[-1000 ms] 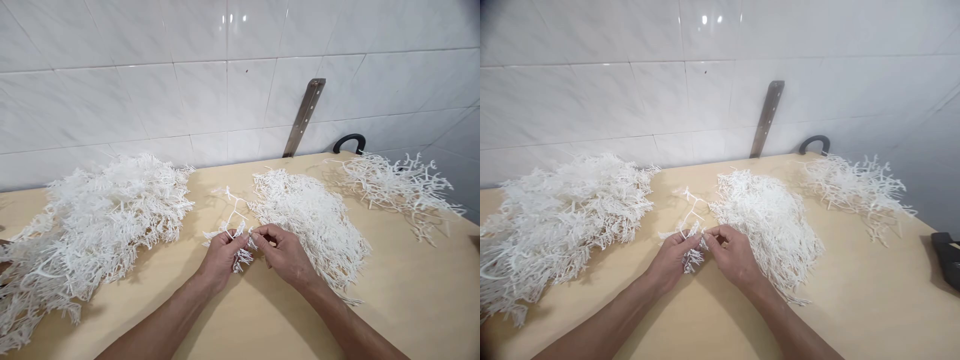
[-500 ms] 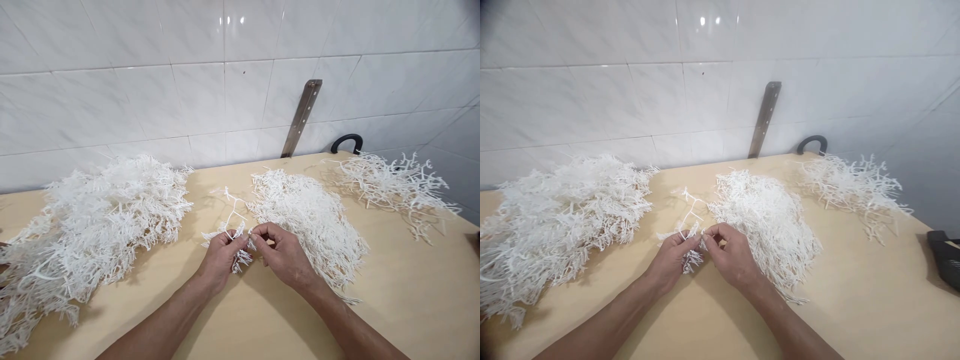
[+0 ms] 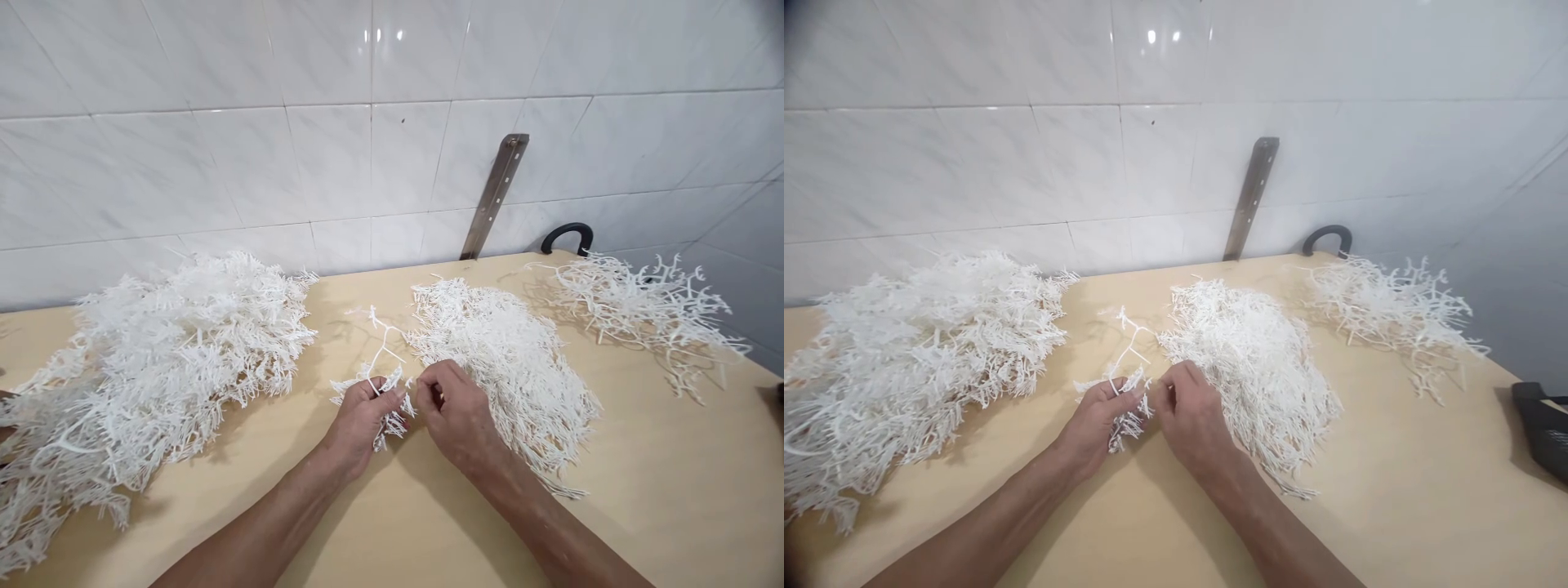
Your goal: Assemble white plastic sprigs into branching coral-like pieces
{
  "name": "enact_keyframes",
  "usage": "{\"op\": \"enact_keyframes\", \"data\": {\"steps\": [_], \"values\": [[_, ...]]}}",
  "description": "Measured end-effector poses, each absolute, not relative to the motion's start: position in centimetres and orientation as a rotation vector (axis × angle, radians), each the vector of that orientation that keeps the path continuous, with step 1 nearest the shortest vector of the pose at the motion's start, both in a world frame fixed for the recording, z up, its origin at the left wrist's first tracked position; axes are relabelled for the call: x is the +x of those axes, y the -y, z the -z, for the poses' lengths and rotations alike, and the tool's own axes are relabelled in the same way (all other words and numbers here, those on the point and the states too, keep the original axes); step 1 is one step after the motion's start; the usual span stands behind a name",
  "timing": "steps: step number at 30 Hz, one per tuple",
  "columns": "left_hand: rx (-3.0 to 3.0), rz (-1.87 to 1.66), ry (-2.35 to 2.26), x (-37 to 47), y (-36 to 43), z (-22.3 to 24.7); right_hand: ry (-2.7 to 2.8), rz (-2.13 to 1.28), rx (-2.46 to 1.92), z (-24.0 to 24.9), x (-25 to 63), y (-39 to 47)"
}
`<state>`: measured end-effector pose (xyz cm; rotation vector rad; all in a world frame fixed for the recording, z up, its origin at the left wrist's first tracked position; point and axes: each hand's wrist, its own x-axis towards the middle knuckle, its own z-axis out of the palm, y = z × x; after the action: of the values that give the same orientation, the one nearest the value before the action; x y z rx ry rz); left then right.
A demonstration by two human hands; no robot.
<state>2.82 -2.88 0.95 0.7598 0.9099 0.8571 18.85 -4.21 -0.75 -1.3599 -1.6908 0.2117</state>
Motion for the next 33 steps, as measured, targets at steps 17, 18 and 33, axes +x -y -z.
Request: {"op": "enact_keyframes", "data": {"steps": [17, 18, 33], "values": [[0.753, -0.882, -0.930, 2.7, 2.7, -0.1, 1.181, -1.064, -1.385, 0.2, 20.9, 3.6], [0.746, -0.883, -0.930, 2.7, 2.7, -0.1, 1.218, -1.014, -1.416, 0.1, 21.0, 3.6], [0.695, -0.911, -0.914, 2.9, 2.8, -0.2, 1.573, -0.695, -1.469, -1.1, 20.0, 4.8]]}}
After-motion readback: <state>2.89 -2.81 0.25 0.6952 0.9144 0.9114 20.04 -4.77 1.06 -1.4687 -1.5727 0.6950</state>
